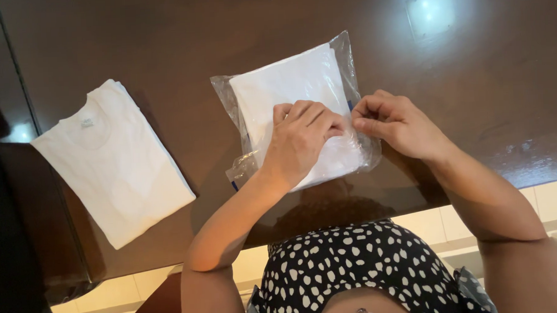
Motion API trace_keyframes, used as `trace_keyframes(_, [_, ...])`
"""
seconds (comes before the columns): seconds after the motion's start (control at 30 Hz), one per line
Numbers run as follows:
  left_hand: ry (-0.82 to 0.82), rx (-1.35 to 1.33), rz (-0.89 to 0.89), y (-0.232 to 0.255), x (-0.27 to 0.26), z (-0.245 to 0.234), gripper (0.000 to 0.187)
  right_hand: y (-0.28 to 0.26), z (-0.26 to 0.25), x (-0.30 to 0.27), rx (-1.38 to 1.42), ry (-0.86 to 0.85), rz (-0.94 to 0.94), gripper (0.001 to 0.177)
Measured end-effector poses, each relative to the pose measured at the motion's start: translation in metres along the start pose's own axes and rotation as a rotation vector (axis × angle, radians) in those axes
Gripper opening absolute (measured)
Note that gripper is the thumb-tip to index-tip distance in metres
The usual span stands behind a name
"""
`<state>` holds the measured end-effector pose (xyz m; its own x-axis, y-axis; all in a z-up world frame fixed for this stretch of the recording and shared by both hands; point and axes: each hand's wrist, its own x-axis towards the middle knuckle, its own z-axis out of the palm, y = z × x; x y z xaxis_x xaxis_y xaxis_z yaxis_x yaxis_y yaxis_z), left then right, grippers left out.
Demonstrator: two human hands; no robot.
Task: Folding white t-shirts, placing them in plastic bags, sealing with tape, and writing on a card.
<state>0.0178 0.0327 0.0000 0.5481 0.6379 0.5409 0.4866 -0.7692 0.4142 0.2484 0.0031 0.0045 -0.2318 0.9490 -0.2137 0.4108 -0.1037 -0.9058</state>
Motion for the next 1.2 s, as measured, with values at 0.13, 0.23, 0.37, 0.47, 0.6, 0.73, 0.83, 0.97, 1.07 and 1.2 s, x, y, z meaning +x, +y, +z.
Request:
trace_keyframes(0.13, [-0.099,-0.119,-0.066,-0.008,-0.005,0.003,0.011,0.017,0.001,0.005,0.092,-0.058,0.047,0.016])
trace_keyframes(0.23, [-0.262,-0.302,-0.165,-0.010,0.001,-0.005,0.010,0.014,0.001,0.006,0.102,-0.062,0.062,0.016])
trace_keyframes(0.37, [-0.515,-0.229,-0.082,-0.017,0.020,-0.022,0.013,0.016,0.000,0.010,0.094,-0.096,0.076,0.016])
trace_keyframes(0.47, [-0.665,-0.331,-0.075,-0.020,0.038,-0.029,0.011,0.020,0.002,0.012,0.093,-0.096,0.072,0.015])
trace_keyframes(0.6, [-0.797,-0.452,-0.091,-0.023,0.054,-0.032,0.008,0.021,0.008,0.009,0.174,-0.090,0.102,0.013])
trace_keyframes(0.73, [-0.920,-0.558,-0.283,-0.026,0.060,-0.048,0.036,0.023,-0.001,0.009,0.138,-0.082,0.078,0.015])
trace_keyframes(0.83, [-0.932,-0.614,-0.436,-0.018,0.059,-0.067,0.038,0.006,-0.008,-0.001,0.111,-0.062,0.098,0.013])
trace_keyframes(0.97, [-0.890,-0.576,-0.626,-0.007,0.057,-0.070,0.034,-0.023,-0.007,-0.007,-0.105,0.005,0.081,0.013])
trace_keyframes(1.07, [-0.867,-0.581,-0.660,-0.005,0.053,-0.070,0.033,-0.041,-0.007,0.000,-0.297,-0.044,-0.277,0.027])
trace_keyframes(1.2, [-0.782,-0.644,-0.645,-0.005,0.048,-0.066,0.032,-0.040,-0.009,0.010,-0.547,-0.092,-0.602,0.018])
